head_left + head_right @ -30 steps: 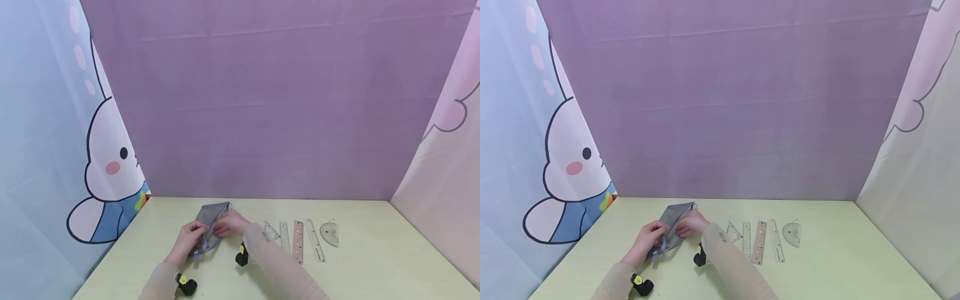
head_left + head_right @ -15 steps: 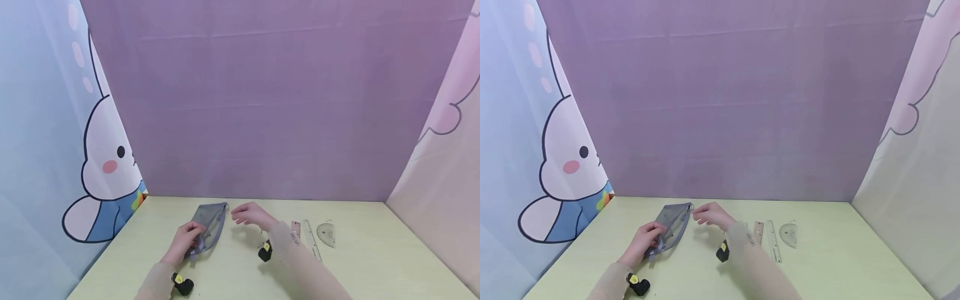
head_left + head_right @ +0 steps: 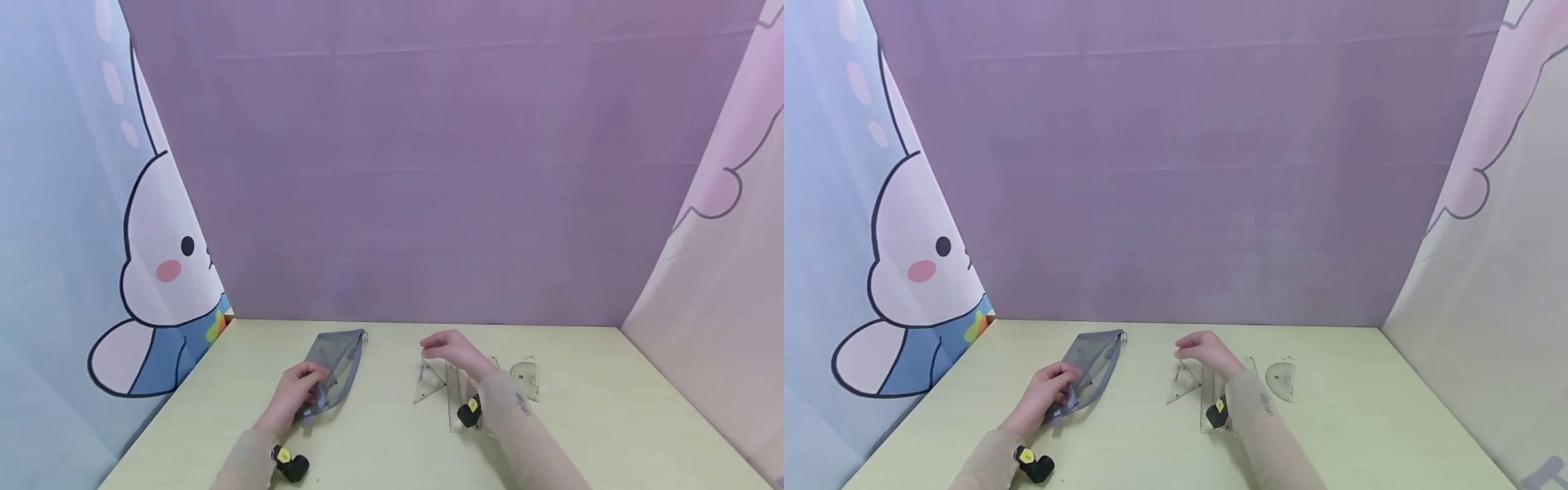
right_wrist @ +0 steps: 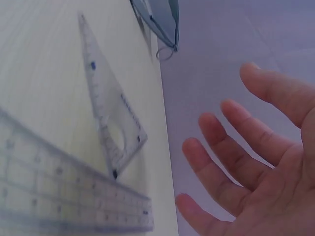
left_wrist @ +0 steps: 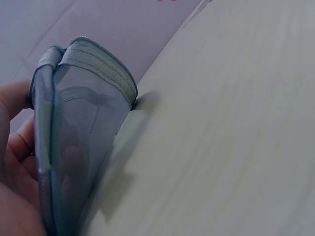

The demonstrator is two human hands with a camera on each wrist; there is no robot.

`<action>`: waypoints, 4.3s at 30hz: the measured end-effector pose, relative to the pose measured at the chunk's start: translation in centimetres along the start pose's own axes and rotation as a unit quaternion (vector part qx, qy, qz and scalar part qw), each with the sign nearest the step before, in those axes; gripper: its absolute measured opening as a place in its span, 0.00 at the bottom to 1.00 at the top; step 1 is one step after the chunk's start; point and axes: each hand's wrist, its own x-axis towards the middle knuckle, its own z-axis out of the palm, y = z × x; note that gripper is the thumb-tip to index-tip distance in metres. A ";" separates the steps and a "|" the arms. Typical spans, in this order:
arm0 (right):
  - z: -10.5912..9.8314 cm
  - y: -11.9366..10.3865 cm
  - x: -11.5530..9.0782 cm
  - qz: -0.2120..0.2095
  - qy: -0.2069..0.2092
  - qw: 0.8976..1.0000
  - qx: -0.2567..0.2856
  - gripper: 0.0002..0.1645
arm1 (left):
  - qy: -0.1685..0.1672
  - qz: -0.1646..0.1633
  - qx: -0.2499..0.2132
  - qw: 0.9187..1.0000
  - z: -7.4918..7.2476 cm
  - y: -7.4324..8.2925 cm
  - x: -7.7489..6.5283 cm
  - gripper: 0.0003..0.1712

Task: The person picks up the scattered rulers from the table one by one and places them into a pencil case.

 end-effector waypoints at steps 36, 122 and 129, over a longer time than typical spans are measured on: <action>1.1 2.5 0.3 0.050 -0.099 0.979 -0.171 0.61 | 0.002 -0.002 0.015 1.000 0.3 -0.1 0.0 0.11; 2.1 2.3 0.1 -0.036 0.006 0.993 -0.108 0.39 | -0.015 0.005 0.021 1.000 0.4 -0.3 0.2 0.11; 2.1 2.5 0.3 -0.031 0.021 0.996 -0.081 0.31 | -0.011 -0.003 0.034 0.999 0.1 -0.2 0.1 0.11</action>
